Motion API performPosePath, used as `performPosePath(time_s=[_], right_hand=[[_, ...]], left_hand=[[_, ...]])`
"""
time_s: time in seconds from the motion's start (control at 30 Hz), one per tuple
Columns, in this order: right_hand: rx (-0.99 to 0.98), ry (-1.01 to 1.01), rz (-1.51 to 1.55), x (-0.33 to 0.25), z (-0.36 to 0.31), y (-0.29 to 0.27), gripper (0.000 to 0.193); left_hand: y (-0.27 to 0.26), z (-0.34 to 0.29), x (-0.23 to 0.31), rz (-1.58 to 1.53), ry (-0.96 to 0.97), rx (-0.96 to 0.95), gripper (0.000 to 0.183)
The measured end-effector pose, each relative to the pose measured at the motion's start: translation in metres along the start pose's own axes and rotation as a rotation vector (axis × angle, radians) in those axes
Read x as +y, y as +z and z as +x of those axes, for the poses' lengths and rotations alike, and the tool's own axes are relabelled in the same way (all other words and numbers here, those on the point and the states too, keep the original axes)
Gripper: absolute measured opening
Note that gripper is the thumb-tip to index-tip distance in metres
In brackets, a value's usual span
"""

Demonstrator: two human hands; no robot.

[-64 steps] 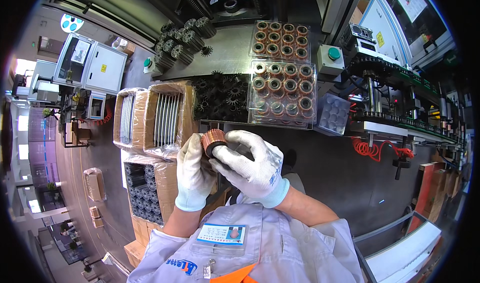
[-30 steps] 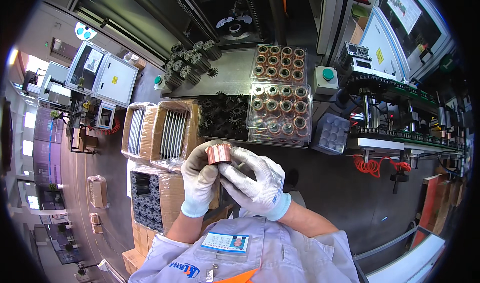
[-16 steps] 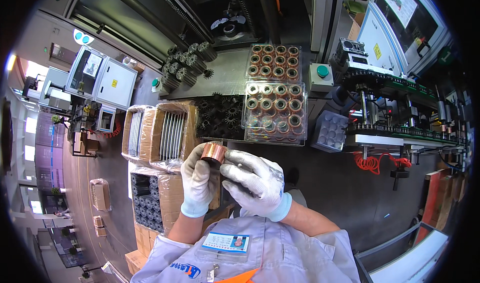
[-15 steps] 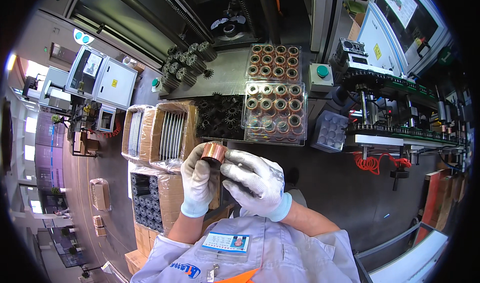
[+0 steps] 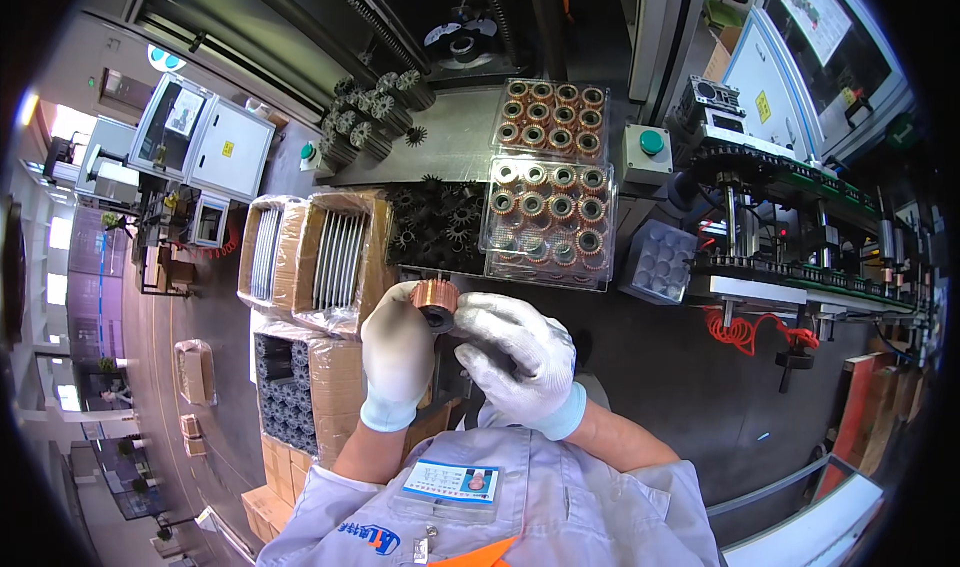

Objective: The person unboxes motor components from cardboard boxes, loads shafts, rotor cores, commutators, and plastic fans into a press machine, operates the machine to assemble the rotors, and places the assembled rotors onto a conveyor.

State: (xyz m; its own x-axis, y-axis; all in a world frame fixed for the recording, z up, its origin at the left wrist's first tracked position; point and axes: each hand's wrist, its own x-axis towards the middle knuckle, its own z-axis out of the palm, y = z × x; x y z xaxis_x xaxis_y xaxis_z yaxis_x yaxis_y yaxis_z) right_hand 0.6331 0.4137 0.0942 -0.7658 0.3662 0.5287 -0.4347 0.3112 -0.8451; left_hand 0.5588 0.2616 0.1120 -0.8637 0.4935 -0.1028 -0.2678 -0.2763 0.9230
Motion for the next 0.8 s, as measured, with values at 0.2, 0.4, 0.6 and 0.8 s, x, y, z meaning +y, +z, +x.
performPosePath(time_s=[0.2,0.4,0.6,0.8], right_hand=[[-0.162,0.266,0.025,0.033,-0.027,0.002,0.035],[-0.281,0.847,0.312,0.108,-0.098,0.027,0.028],[-0.21,1.031,0.327,0.17,-0.156,0.062,0.031],[-0.274,1.07,0.108,0.201,-0.201,0.086,0.031]], left_hand=[[-0.02,-0.012,-0.041,0.004,-0.129,0.025,0.044],[-0.077,-0.033,-0.12,0.156,-0.447,0.141,0.037],[-0.147,-0.026,-0.19,0.456,-0.633,0.064,0.035],[-0.231,-0.01,-0.259,0.531,-0.543,0.321,0.023]])
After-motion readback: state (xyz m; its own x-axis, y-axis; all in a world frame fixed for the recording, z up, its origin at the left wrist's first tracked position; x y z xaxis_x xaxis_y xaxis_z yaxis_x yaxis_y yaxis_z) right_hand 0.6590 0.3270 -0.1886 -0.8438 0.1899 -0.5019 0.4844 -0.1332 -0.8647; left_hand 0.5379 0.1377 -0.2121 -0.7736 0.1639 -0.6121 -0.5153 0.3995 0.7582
